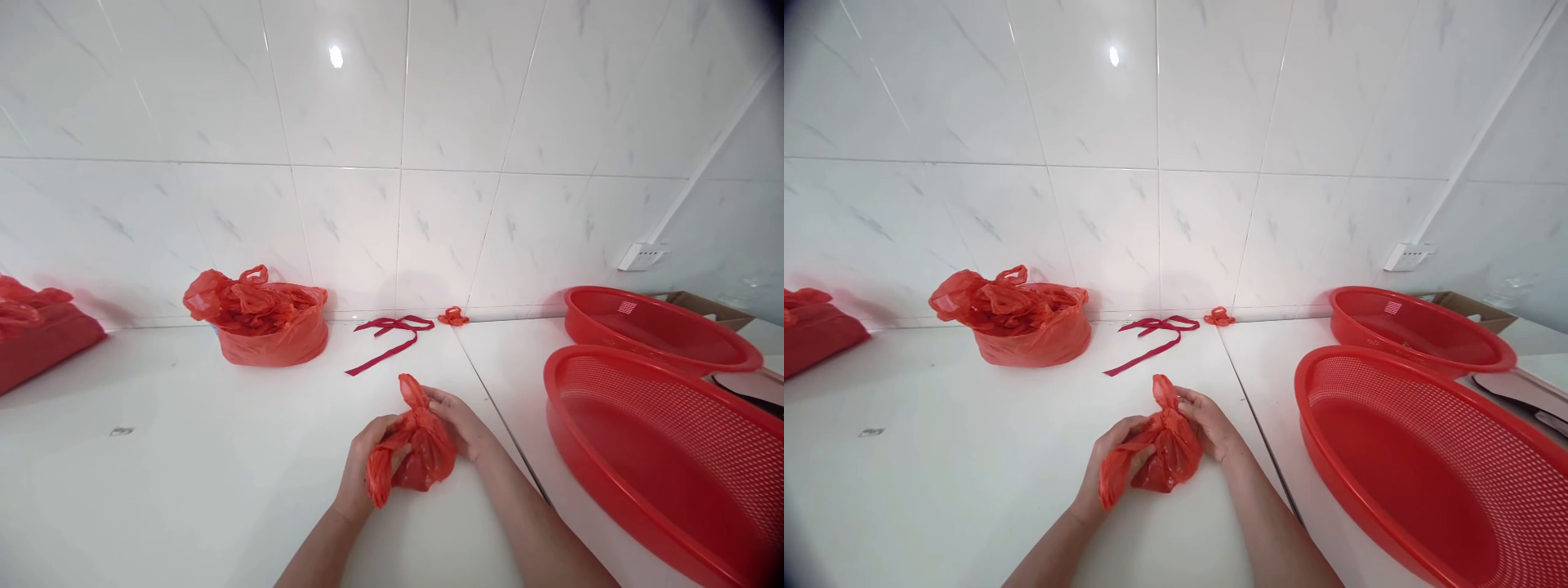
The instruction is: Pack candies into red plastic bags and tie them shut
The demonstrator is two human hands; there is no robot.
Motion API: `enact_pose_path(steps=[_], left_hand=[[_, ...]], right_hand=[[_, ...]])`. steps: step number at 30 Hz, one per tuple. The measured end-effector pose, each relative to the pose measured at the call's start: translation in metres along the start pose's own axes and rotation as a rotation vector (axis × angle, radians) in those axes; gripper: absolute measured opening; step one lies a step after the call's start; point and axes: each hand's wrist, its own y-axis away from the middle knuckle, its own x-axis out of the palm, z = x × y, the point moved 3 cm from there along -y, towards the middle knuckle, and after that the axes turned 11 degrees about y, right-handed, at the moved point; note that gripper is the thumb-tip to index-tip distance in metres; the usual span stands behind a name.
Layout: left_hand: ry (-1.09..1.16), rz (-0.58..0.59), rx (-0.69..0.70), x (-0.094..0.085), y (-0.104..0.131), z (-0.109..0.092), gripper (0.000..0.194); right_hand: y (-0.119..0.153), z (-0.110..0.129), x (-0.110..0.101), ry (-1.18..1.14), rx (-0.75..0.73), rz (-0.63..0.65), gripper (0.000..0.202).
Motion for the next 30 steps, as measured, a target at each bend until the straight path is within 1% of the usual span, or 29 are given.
enact_pose_path(steps=[2, 4, 7, 9, 11, 13, 15, 19, 22, 24, 26, 28, 30], left_hand=[[0.069, -0.053, -0.026, -0.002, -0.001, 0.001, 0.027], [0.138, -0.090, -0.052, -0.005, -0.002, 0.004, 0.027], [0.195, -0.091, -0.034, -0.008, -0.004, 0.008, 0.026], [0.162, -0.083, 0.008, -0.010, -0.004, 0.011, 0.026], [0.093, -0.075, 0.060, -0.010, -0.003, 0.012, 0.023], [0.043, -0.060, 0.103, -0.007, -0.002, 0.013, 0.021], [0.037, -0.056, 0.122, -0.003, -0.001, 0.013, 0.021], [0.126, -0.095, 0.034, 0.001, -0.002, 0.015, 0.025], [0.168, -0.169, -0.059, -0.004, -0.003, 0.014, 0.030], [0.142, -0.229, -0.103, -0.009, -0.004, 0.013, 0.032], [0.100, -0.273, -0.128, -0.012, -0.004, 0.011, 0.033], [0.056, -0.286, -0.139, -0.014, -0.003, 0.009, 0.032], [0.042, -0.260, -0.144, -0.014, -0.002, 0.007, 0.031]], right_hand=[[-0.002, -0.003, 0.003, -0.001, 0.034, 0.021, 0.034], [-0.005, -0.007, 0.000, -0.029, 0.035, -0.036, 0.025], [-0.007, -0.008, -0.006, -0.105, -0.003, -0.142, 0.026], [-0.007, -0.008, -0.007, -0.125, -0.007, -0.162, 0.026], [-0.007, -0.007, -0.006, -0.129, 0.004, -0.160, 0.022], [-0.008, -0.007, -0.005, -0.149, 0.017, -0.148, 0.020], [-0.009, -0.008, -0.005, -0.179, 0.027, -0.135, 0.022], [-0.011, -0.008, -0.008, -0.179, -0.001, -0.166, 0.021], [-0.010, -0.004, -0.008, -0.115, -0.006, -0.192, 0.016], [-0.007, -0.001, -0.006, -0.074, -0.003, -0.153, 0.021], [-0.005, 0.002, -0.002, -0.054, -0.015, -0.064, 0.030], [-0.004, 0.003, 0.002, -0.038, -0.018, 0.021, 0.033], [-0.004, 0.001, 0.002, -0.014, -0.001, 0.049, 0.032]])
